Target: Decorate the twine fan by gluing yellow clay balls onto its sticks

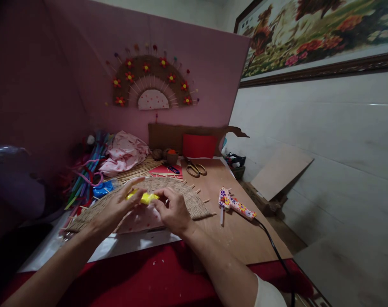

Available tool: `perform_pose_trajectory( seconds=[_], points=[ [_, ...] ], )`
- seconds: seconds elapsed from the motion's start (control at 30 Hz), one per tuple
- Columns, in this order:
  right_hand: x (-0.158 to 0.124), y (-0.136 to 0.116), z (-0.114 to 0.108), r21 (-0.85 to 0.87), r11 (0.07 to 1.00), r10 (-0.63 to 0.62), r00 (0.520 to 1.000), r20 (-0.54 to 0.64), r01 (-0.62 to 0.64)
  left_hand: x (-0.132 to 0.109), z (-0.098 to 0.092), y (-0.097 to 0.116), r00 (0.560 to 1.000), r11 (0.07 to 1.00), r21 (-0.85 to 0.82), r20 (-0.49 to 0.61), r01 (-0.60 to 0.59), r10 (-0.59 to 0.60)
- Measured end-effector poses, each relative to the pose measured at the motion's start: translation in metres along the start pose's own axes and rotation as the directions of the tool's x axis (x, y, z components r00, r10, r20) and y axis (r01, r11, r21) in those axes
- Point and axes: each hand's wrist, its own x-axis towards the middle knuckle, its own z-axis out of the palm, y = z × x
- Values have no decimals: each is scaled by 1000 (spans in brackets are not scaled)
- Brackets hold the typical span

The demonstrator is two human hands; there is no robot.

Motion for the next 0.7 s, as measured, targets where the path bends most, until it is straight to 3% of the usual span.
perform_pose_trajectory(
  seconds=[0.07, 0.13, 0.33, 0.7],
  points=[
    [3, 4, -1, 172, 975, 133, 991, 33, -137, 0, -2, 1, 994, 997, 48, 90, -68, 63],
    [5, 7, -1, 250, 949, 184, 982, 51, -191, 1, -4, -1, 986, 991, 75, 130, -113, 103],
    [5, 5, 0, 59, 996, -56, 986, -155, 66, 5, -6, -9, 989, 991, 91, 125, -95, 84],
    [4, 0, 1, 58, 994, -84, 986, -141, 93, 3, -2, -7, 999, 1000, -7, 44, -3, 3]
  ],
)
